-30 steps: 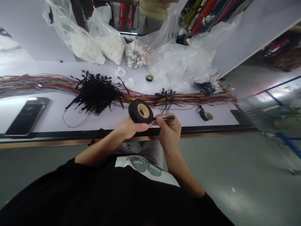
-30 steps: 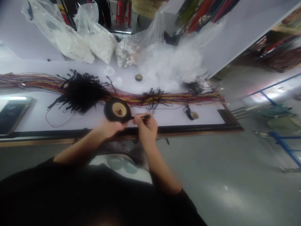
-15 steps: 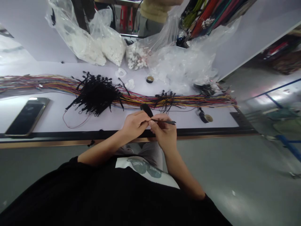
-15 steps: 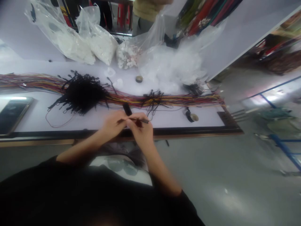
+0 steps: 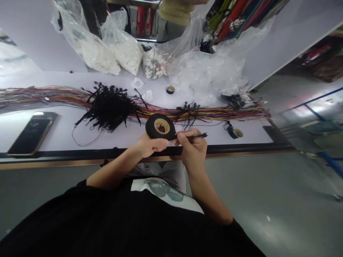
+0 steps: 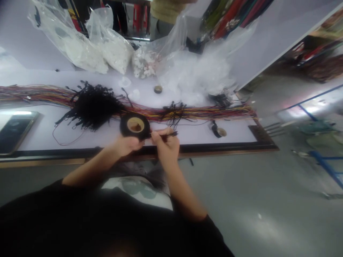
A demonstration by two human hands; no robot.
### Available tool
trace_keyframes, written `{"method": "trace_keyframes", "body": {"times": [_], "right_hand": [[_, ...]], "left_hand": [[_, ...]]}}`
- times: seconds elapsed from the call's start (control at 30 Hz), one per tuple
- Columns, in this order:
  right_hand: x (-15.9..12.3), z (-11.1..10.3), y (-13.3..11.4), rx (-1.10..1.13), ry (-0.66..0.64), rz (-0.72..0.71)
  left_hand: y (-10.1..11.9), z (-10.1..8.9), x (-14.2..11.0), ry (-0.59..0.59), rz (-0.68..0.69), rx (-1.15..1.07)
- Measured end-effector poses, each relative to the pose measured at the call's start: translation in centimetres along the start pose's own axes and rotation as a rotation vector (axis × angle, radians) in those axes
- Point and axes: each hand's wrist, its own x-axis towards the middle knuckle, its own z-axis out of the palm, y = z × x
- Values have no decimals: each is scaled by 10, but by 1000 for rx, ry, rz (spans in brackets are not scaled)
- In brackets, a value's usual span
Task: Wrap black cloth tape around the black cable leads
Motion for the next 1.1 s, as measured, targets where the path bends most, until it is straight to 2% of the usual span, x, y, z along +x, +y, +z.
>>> {"method": "trace_keyframes", "body": {"times": [0.03,0.1,0.13,0.17,0.2,0.3,0.37,0.47,0.53,0.67,0.7,0.77,0.87,0.93,1.03,1.1], "right_hand": [[2,-2,1,33,1,56],[6,-7,1,25,-30,110],[8,-9,0,-15,-47,99],[9,-11,-2,-65,-65,63],[9,-13,-4,-115,-77,4],[7,-11,-12,-219,-101,-190],[5,-8,-14,-242,-145,-226],[1,-3,-12,-244,-192,-179],[-1,-2,-10,-264,-137,-192],[-1,-4,-7,-365,-23,-346],[-1,-4,-7,-371,-38,-378],[-2,-5,-7,-342,-104,-393],[-3,-4,-6,-269,-138,-292],[-3,-2,-5,-165,-85,-151],[2,1,-3,62,-29,116],[7,2,-4,144,-38,244]], "left_hand": [[5,-1,-3,-17,63,122],[14,-3,-9,-136,163,363],[16,-3,-10,-207,181,466],[17,-3,-10,-221,191,554],[16,-3,-9,-184,196,629],[4,3,-3,162,254,782],[-5,8,1,292,334,810],[-12,16,1,302,401,755],[-12,19,0,302,366,661],[-8,21,2,402,183,238],[-7,19,3,391,129,115],[-4,14,5,280,17,-72],[1,8,6,103,-116,-153],[5,5,3,79,-114,-86],[14,2,-4,101,82,130],[21,-2,-9,20,220,333]]}}
